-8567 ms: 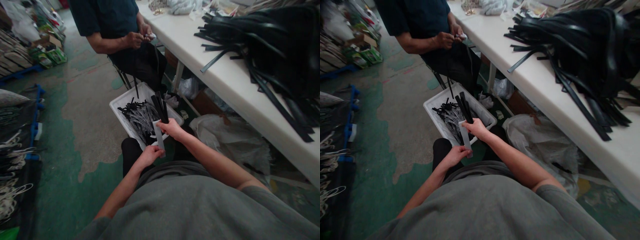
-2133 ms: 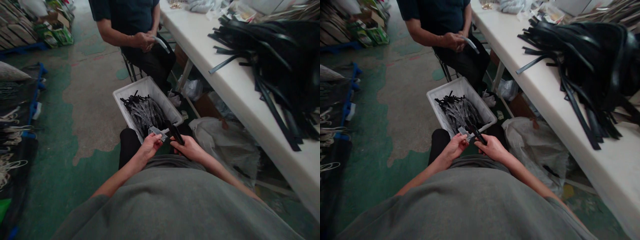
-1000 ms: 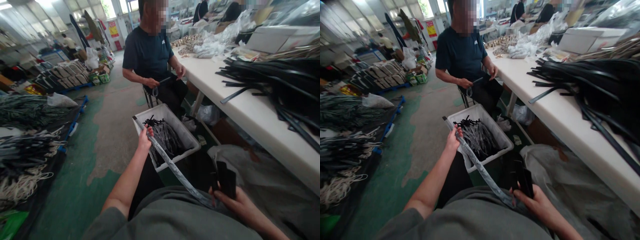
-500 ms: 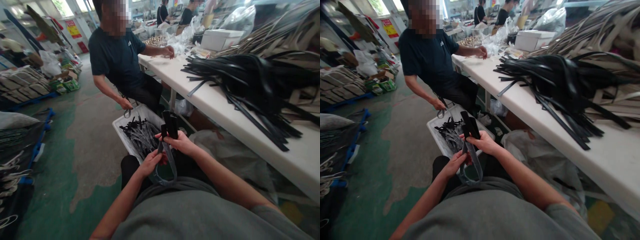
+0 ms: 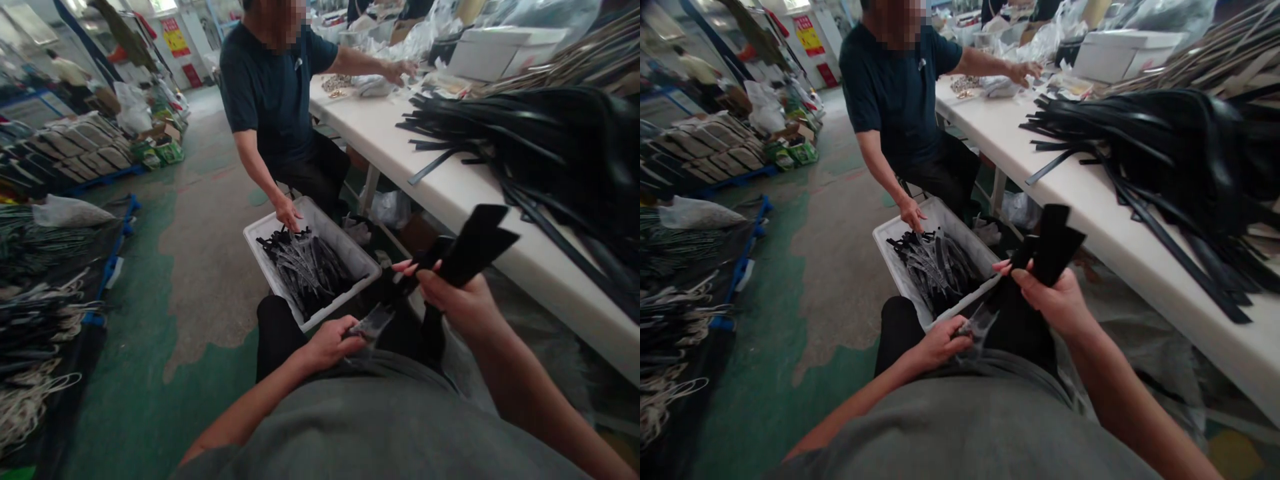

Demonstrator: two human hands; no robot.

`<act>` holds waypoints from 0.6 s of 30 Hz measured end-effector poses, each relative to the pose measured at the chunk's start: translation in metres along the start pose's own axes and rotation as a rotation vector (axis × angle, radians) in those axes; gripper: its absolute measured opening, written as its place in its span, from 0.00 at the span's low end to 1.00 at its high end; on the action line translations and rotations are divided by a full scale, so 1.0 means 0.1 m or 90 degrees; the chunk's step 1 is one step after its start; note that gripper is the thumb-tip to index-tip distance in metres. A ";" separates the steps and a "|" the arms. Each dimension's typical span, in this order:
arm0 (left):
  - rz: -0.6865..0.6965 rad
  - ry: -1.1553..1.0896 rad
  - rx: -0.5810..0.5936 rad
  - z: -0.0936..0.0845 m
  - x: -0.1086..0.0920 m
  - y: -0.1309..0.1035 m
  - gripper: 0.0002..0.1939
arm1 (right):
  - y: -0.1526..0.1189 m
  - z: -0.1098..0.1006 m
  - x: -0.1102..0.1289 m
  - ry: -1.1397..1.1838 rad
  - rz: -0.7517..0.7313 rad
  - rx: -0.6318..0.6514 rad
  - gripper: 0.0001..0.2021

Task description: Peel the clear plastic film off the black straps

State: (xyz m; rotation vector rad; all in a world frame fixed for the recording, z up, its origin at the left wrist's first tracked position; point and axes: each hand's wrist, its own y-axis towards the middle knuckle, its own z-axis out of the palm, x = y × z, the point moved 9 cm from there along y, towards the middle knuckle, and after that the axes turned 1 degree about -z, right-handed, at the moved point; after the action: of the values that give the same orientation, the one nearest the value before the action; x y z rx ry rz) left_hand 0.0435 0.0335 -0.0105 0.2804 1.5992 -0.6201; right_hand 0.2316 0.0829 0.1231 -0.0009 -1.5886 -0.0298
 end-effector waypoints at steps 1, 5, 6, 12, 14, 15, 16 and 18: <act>-0.034 -0.037 0.031 0.02 0.15 -0.03 0.09 | 0.00 -0.16 0.01 0.031 -0.012 -0.035 0.11; -0.210 -0.193 -0.044 -0.14 0.83 -0.13 0.12 | -0.11 -0.73 -0.14 -0.018 0.006 -0.157 0.09; -0.253 -0.220 -0.082 -0.21 0.97 -0.15 0.13 | -0.17 -0.82 -0.24 -0.076 0.039 -0.173 0.10; -0.296 -0.246 -0.237 -1.00 1.07 0.14 0.11 | -0.49 -0.72 -0.87 -0.279 0.188 -0.092 0.17; -0.270 -0.231 -0.275 -1.39 0.86 0.33 0.09 | -0.51 -0.42 -0.95 -0.316 0.194 -0.004 0.19; -0.253 -0.224 -0.298 -1.59 0.73 0.42 0.09 | -0.51 -0.25 -0.95 -0.335 0.191 0.039 0.19; -0.232 -0.216 -0.328 -1.79 0.60 0.50 0.08 | -0.51 -0.07 -0.95 -0.349 0.183 0.085 0.18; -0.197 -0.192 -0.387 -2.13 0.39 0.62 0.10 | -0.53 0.24 -0.93 -0.362 0.173 0.173 0.16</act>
State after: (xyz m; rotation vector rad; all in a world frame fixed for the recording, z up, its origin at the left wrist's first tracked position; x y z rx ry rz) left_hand -0.1084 0.1926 -0.0585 -0.4968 1.4667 -0.3582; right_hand 0.2085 0.0317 0.0287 -0.0129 -2.1361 0.4323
